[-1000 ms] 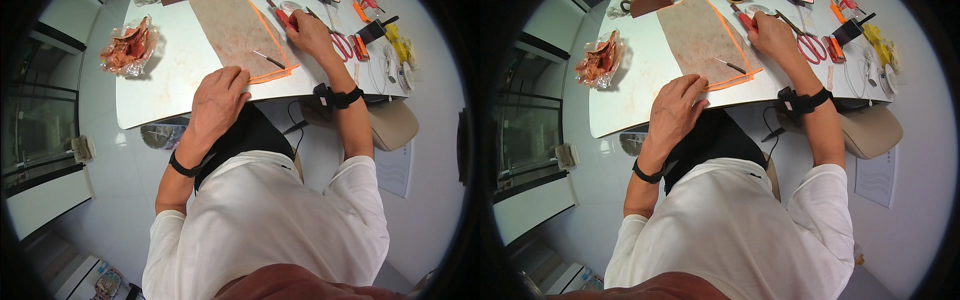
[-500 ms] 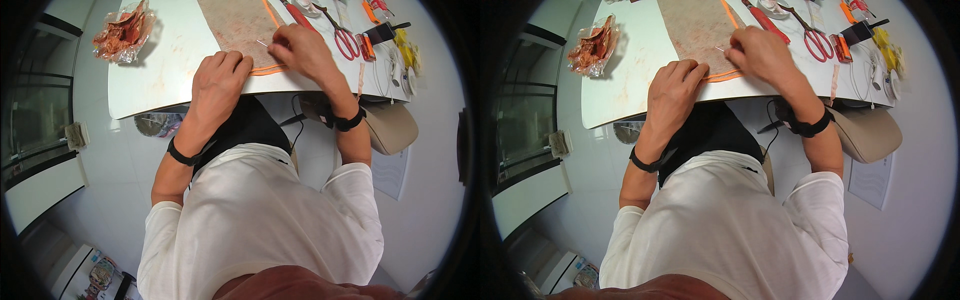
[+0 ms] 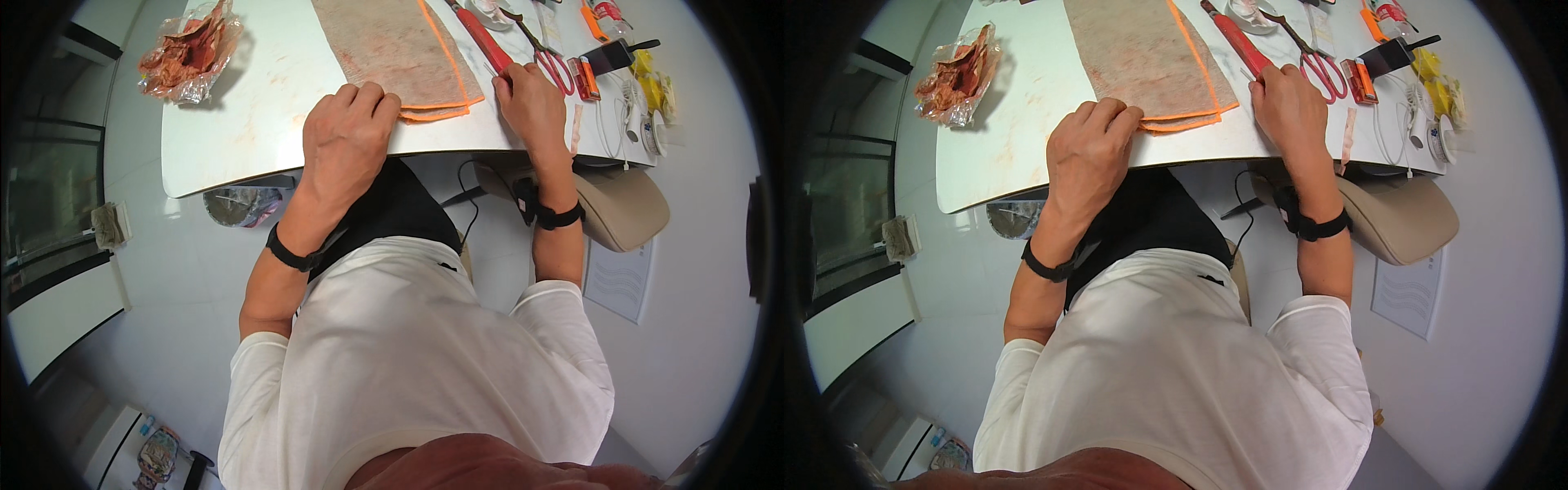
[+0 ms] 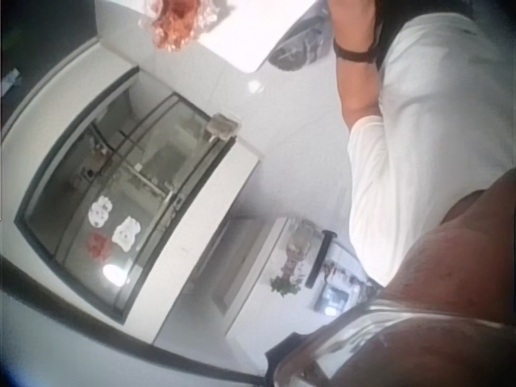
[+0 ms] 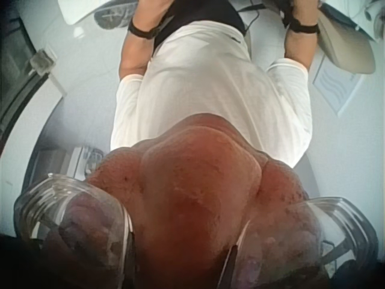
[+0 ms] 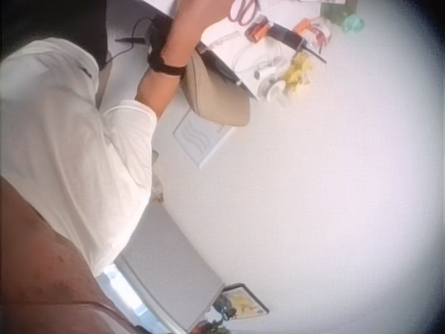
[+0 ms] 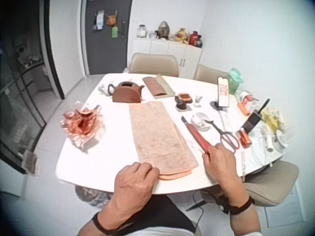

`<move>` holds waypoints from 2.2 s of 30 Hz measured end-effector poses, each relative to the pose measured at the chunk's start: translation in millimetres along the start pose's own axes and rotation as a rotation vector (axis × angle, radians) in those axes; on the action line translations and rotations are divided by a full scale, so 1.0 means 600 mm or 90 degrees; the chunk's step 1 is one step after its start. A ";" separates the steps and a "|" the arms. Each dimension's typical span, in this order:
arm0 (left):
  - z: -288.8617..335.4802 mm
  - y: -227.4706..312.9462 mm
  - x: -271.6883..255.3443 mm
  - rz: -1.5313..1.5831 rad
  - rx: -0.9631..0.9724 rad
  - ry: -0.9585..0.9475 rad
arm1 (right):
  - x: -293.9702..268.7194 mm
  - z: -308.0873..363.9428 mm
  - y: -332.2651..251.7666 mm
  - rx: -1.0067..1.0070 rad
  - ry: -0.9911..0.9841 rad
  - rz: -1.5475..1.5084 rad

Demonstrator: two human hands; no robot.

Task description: The person wipes the table with a paper towel and discards it into a trash bin, folds a towel on the desk, and then holds a headlamp while working a small pick tool into the spout of a clay teapot.

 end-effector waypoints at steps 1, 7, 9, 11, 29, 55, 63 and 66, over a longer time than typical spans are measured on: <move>0.000 0.001 0.000 0.001 -0.001 0.001 | -0.014 0.009 -0.005 0.003 0.046 -0.004; 0.002 0.004 -0.006 0.018 -0.010 0.031 | -0.015 0.017 -0.070 0.047 -0.048 -0.048; 0.004 0.005 -0.008 0.013 -0.010 0.039 | -0.011 0.005 -0.083 0.052 -0.062 -0.037; 0.008 0.003 -0.007 0.012 -0.013 0.042 | 0.003 -0.005 -0.093 0.029 -0.100 -0.088; 0.096 -0.032 -0.039 0.251 -0.059 0.171 | -0.052 -0.062 -0.281 -0.205 -0.030 -0.735; 0.386 -0.290 -0.093 0.254 -0.128 0.324 | 0.096 -0.087 -0.557 -0.531 -0.040 -0.227; 0.415 -0.338 -0.104 0.292 -0.182 0.362 | 0.075 -0.060 -0.571 -0.473 -0.128 -0.288; 0.425 -0.353 -0.112 0.322 -0.193 0.358 | 0.071 -0.026 -0.595 -0.477 -0.220 -0.300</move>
Point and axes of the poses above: each hand's wrist, its own z-axis away from the middle knuckle, its own x-axis out of the palm, y = z × x, the point moved 9 cm from there along -z, towards the middle knuckle, and after that the axes turned 15 degrees about -y, right-handed, at the moved point
